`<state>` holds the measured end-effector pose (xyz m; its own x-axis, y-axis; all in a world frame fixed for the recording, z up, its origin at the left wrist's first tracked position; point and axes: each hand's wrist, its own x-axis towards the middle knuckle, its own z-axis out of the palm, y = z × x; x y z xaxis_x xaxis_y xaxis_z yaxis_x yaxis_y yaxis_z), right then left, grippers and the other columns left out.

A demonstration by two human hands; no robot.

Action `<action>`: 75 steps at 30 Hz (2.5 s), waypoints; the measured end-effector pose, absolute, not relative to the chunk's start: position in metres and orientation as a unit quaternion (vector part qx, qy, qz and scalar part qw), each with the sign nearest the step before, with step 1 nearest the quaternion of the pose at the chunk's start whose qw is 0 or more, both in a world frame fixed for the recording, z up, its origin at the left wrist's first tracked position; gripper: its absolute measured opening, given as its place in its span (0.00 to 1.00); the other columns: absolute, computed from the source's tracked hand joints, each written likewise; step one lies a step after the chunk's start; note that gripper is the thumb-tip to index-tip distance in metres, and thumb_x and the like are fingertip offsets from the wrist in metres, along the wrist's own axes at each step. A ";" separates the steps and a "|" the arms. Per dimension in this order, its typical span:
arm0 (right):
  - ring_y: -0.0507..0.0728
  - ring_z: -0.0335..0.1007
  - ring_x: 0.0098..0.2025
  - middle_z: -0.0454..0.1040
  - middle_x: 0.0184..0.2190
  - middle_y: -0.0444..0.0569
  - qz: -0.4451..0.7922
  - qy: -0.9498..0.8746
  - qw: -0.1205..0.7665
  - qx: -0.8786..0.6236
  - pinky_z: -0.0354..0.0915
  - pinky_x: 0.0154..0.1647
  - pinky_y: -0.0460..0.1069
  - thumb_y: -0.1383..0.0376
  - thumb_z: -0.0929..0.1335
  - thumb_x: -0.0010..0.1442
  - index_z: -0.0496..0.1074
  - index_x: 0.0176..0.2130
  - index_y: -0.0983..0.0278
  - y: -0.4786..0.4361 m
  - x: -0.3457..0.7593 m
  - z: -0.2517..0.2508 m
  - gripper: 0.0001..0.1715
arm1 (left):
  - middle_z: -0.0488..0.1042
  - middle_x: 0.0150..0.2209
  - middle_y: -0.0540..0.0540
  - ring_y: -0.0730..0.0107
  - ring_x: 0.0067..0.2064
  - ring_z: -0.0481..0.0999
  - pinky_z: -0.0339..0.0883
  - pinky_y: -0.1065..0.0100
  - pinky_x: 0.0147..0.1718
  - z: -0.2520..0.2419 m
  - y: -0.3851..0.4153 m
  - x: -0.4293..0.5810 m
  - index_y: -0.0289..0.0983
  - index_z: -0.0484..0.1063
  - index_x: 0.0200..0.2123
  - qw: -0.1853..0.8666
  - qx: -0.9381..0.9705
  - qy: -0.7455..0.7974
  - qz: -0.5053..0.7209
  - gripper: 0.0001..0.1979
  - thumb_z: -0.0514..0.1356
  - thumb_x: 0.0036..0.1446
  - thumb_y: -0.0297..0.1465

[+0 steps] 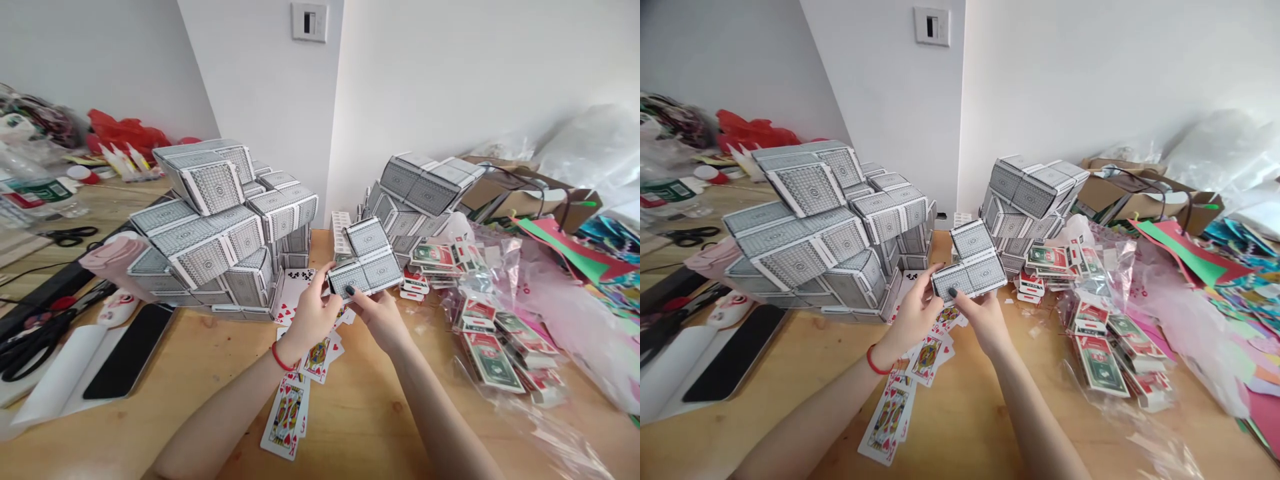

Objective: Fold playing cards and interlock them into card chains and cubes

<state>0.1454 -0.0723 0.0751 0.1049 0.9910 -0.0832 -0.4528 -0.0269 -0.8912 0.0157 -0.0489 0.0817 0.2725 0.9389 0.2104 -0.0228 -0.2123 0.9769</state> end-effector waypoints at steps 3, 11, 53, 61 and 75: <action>0.59 0.71 0.44 0.75 0.41 0.50 0.592 -0.314 0.625 -0.400 0.67 0.46 0.54 0.63 0.73 0.46 0.71 0.42 0.63 -0.073 0.145 0.078 0.21 | 0.64 0.56 0.42 0.62 0.53 0.67 0.66 0.63 0.50 0.085 -0.054 0.015 0.39 0.55 0.58 0.479 0.640 0.365 0.477 0.26 0.54 0.55 0.27; 0.58 0.70 0.45 0.75 0.42 0.49 0.591 -0.292 0.646 -0.385 0.67 0.46 0.52 0.63 0.73 0.46 0.71 0.44 0.62 -0.077 0.146 0.085 0.24 | 0.53 0.62 0.42 0.58 0.60 0.56 0.57 0.60 0.56 0.086 -0.054 0.014 0.43 0.48 0.61 0.421 0.715 0.316 0.460 0.31 0.56 0.56 0.36; 0.62 0.66 0.51 0.70 0.49 0.51 0.561 -0.320 0.624 -0.439 0.63 0.50 0.55 0.60 0.72 0.47 0.62 0.51 0.58 -0.073 0.143 0.070 0.33 | 0.70 0.51 0.46 0.62 0.52 0.67 0.63 0.65 0.48 0.092 -0.037 -0.002 0.39 0.68 0.50 0.401 0.638 0.409 0.516 0.18 0.50 0.59 0.37; 0.59 0.65 0.50 0.71 0.47 0.47 0.399 -0.503 0.540 -0.544 0.57 0.53 0.54 0.59 0.73 0.45 0.65 0.50 0.56 -0.067 0.201 0.076 0.32 | 0.72 0.48 0.46 0.63 0.53 0.67 0.58 0.61 0.54 0.086 -0.029 -0.001 0.40 0.73 0.43 0.451 0.689 0.320 0.469 0.14 0.53 0.56 0.33; 0.56 0.69 0.27 0.76 0.24 0.44 0.506 -0.513 0.333 -0.608 0.61 0.26 0.48 0.50 0.71 0.44 0.78 0.29 0.63 -0.064 0.194 0.058 0.19 | 0.74 0.39 0.46 0.65 0.45 0.71 0.64 0.65 0.44 0.034 -0.018 0.023 0.36 0.70 0.38 0.603 0.417 0.412 0.541 0.21 0.49 0.55 0.46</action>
<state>0.1937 -0.0644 0.0580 -0.0396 0.9611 -0.2735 0.2872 -0.2512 -0.9244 0.0228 -0.0183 0.0338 0.0753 0.9961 -0.0462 -0.3081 0.0673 0.9490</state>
